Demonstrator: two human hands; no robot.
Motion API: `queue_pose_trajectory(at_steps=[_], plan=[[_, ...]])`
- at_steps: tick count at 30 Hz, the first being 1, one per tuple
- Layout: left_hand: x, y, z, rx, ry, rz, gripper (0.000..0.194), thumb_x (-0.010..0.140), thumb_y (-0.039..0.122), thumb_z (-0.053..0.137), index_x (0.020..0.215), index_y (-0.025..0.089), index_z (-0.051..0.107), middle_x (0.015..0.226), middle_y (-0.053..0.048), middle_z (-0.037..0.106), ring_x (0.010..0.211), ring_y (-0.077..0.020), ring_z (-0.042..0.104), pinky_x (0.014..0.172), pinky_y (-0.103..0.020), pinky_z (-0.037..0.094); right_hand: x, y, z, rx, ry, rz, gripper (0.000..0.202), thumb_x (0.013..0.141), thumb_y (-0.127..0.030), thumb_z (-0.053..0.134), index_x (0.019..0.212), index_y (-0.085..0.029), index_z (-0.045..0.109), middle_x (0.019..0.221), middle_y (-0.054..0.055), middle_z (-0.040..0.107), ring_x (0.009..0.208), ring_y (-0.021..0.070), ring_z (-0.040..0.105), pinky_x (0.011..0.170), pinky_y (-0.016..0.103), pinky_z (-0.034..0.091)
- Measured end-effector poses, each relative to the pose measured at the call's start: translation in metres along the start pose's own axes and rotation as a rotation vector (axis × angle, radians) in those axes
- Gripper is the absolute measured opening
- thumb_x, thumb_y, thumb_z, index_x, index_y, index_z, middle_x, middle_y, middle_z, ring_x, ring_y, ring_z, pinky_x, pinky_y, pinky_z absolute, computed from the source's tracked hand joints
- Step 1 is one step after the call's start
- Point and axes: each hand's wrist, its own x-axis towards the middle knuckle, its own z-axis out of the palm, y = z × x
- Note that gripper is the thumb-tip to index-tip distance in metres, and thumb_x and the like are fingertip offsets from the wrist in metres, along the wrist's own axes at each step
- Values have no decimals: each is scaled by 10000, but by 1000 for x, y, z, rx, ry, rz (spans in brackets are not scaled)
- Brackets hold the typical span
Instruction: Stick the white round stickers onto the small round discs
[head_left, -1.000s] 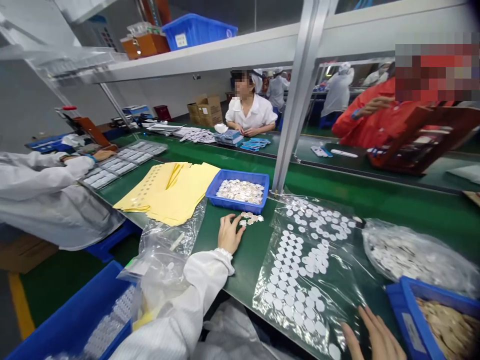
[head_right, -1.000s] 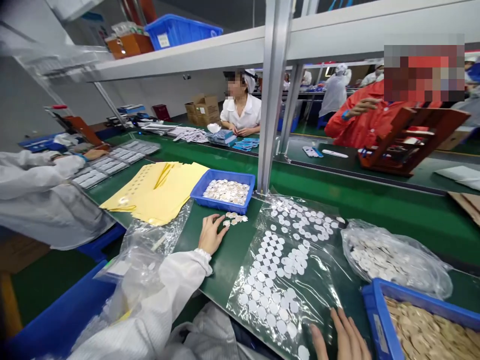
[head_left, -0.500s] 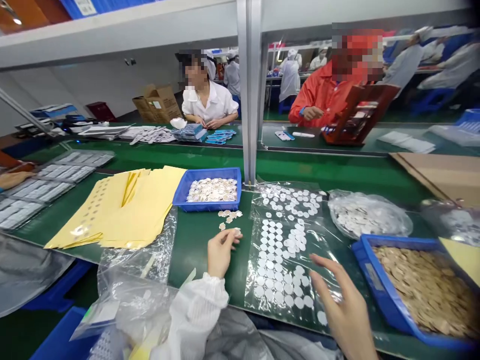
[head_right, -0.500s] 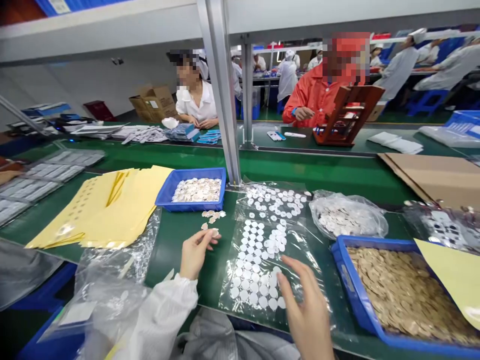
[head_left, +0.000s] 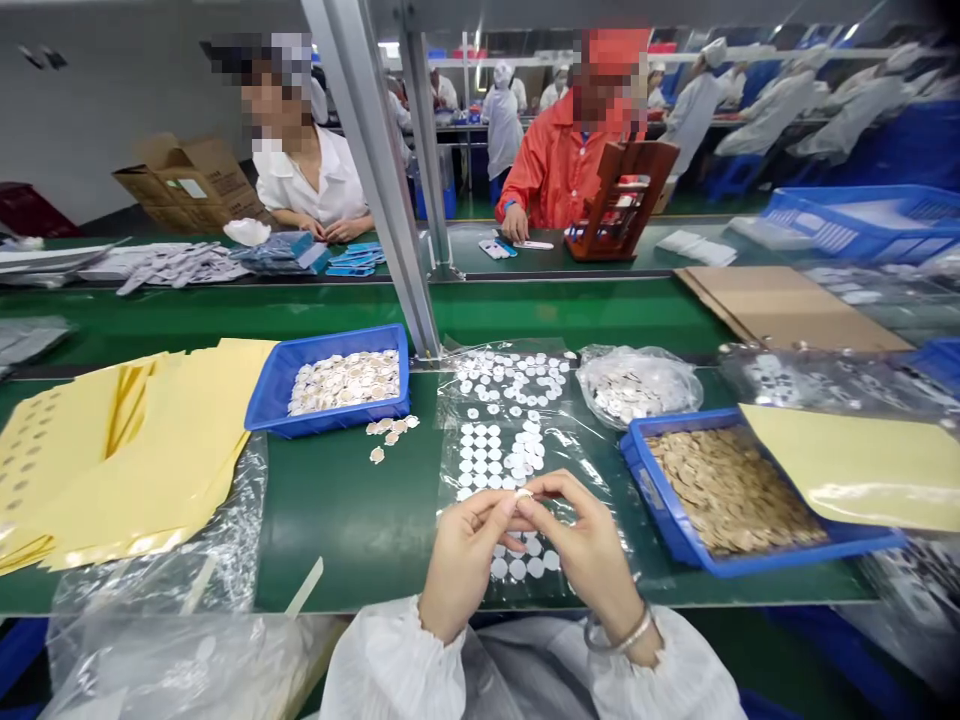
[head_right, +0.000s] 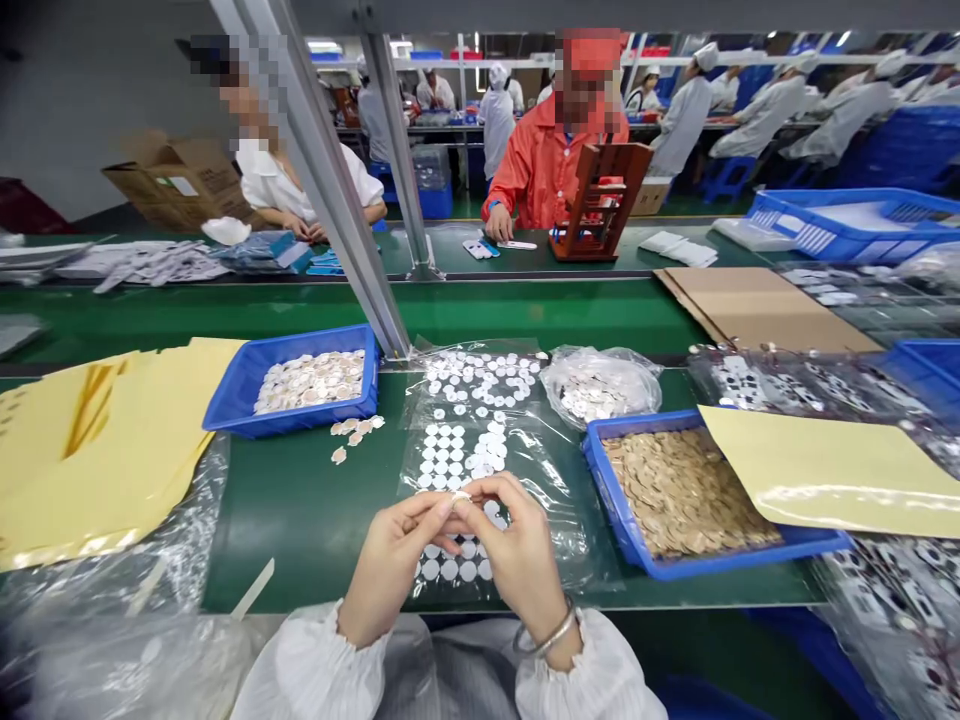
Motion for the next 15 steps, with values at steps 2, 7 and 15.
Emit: queue_pose_trajectory(at_steps=[2, 7, 15], plan=[[2, 0, 5, -7, -17, -25, 299, 756, 429, 681, 833, 144, 729, 804, -84, 766, 716, -211, 723, 560, -257, 549, 0, 2, -6, -12, 9, 11, 159, 883, -297, 586, 785, -195, 659, 761, 9, 642, 751, 159, 610, 696, 281, 482], [3, 2, 12, -51, -38, -70, 320, 759, 433, 680, 848, 129, 720, 818, -96, 766, 759, -218, 729, 574, -245, 557, -3, 5, -14, -86, 130, -149, 63, 872, -237, 606, 890, -205, 657, 880, 39, 656, 839, 174, 626, 746, 307, 516], [0, 6, 16, -1, -3, -12, 286, 757, 427, 676, 841, 158, 726, 832, -78, 769, 744, -214, 730, 585, -268, 576, -4, -2, -19, -150, 144, -331, 101, 871, -156, 604, 853, -215, 683, 833, 44, 648, 813, 175, 632, 713, 328, 532]])
